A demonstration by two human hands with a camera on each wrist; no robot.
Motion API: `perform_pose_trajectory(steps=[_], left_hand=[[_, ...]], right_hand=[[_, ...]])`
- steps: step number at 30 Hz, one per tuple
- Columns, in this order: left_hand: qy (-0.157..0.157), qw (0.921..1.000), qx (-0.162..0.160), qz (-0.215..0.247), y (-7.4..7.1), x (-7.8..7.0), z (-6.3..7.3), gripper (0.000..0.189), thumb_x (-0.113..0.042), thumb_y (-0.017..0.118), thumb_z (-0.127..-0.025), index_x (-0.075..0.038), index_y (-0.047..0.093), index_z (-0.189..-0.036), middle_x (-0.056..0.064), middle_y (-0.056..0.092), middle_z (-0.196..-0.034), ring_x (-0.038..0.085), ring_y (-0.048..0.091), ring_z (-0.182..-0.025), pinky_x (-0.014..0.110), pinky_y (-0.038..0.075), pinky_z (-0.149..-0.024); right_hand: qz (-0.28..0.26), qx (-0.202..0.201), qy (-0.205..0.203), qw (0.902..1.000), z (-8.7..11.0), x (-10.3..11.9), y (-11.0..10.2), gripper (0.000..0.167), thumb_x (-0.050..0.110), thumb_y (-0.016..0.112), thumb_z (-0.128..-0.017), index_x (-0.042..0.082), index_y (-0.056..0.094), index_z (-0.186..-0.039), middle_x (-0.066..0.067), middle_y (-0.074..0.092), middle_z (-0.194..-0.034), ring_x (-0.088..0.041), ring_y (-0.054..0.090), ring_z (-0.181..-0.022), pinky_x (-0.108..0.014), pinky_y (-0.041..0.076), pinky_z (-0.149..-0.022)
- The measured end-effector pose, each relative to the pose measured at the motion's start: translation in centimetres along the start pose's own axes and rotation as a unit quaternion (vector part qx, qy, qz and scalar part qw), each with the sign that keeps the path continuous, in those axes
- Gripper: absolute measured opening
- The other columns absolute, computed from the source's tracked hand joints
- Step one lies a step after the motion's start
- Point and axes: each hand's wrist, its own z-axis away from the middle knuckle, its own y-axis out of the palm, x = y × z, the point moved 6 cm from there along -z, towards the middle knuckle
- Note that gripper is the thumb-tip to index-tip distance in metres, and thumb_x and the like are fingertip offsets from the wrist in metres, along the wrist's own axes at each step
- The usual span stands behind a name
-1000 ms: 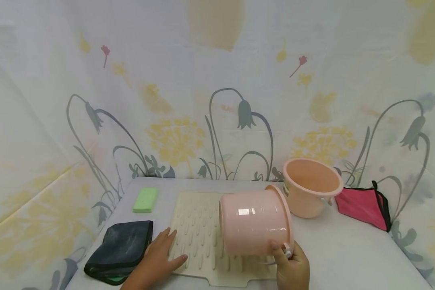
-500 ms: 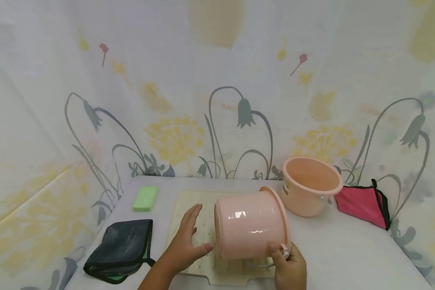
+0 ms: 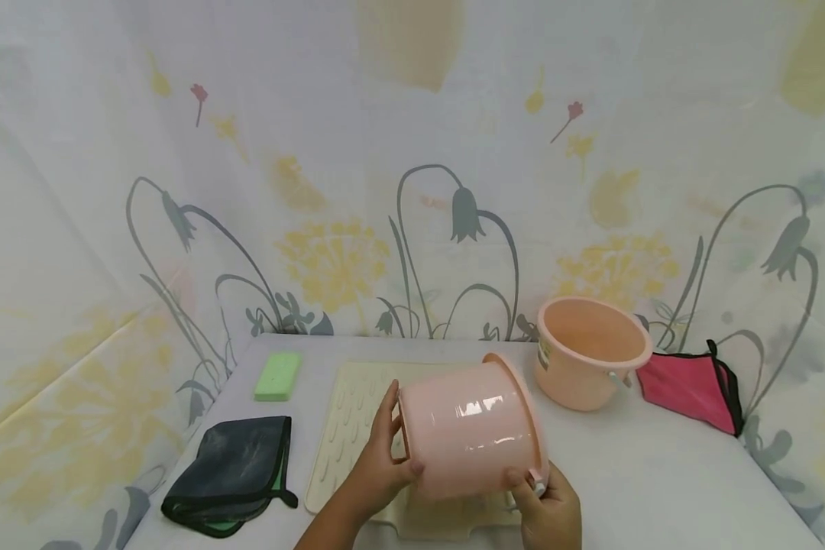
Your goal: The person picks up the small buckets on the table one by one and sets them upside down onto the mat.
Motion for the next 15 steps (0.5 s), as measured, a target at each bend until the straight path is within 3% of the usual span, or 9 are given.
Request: perform_pose_trajectory(steps=[3, 6, 11, 15], left_hand=[[-0.017, 0.9996, 0.01, -0.019, 0.2, 0.4, 0.1, 0.122, -0.085, 0.063, -0.082, -0.036, -0.01, -0.168, 0.021, -0.001, -0.175, 0.06, 0.022, -0.152, 0.074, 0.042, -0.106], [-0.031, 0.999, 0.024, -0.022, 0.5, 0.5, 0.2, 0.128, -0.091, 0.059, -0.079, -0.033, -0.015, -0.166, 0.022, -0.001, -0.174, 0.061, 0.028, -0.149, 0.071, 0.042, -0.109], [-0.038, 0.999, 0.022, -0.003, 0.6, 0.3, 0.4, 0.134, -0.091, 0.065, -0.074, -0.033, -0.013, -0.166, 0.02, 0.002, -0.174, 0.052, 0.037, -0.148, 0.06, 0.05, -0.105], [-0.042, 0.9991, 0.004, -0.001, 0.6, 0.1, 0.5, 0.132, -0.086, 0.071, -0.072, -0.035, -0.006, -0.166, 0.023, 0.004, -0.172, 0.056, 0.035, -0.148, 0.064, 0.051, -0.101]], right_hand=[[0.001, 0.01, -0.026, 0.9996, 0.2, 0.4, 0.2, 0.009, -0.007, 0.076, -0.089, 0.0, 0.072, -0.092, 0.004, 0.072, -0.08, -0.006, 0.065, -0.074, -0.019, 0.056, -0.069], [-0.018, 0.02, -0.045, 0.9986, 0.3, 0.7, 0.4, 0.014, -0.013, 0.074, -0.087, 0.0, 0.07, -0.089, 0.002, 0.071, -0.08, -0.006, 0.066, -0.073, -0.019, 0.057, -0.068], [0.009, 0.01, -0.07, 0.9975, 0.5, 1.0, 0.2, 0.018, -0.012, 0.077, -0.083, 0.001, 0.065, -0.082, 0.005, 0.064, -0.072, -0.005, 0.058, -0.065, -0.017, 0.052, -0.059], [0.051, -0.018, -0.09, 0.9945, 0.9, 1.1, 0.0, 0.016, -0.006, 0.081, -0.08, 0.002, 0.069, -0.088, 0.009, 0.064, -0.071, -0.004, 0.057, -0.063, -0.017, 0.05, -0.057]])
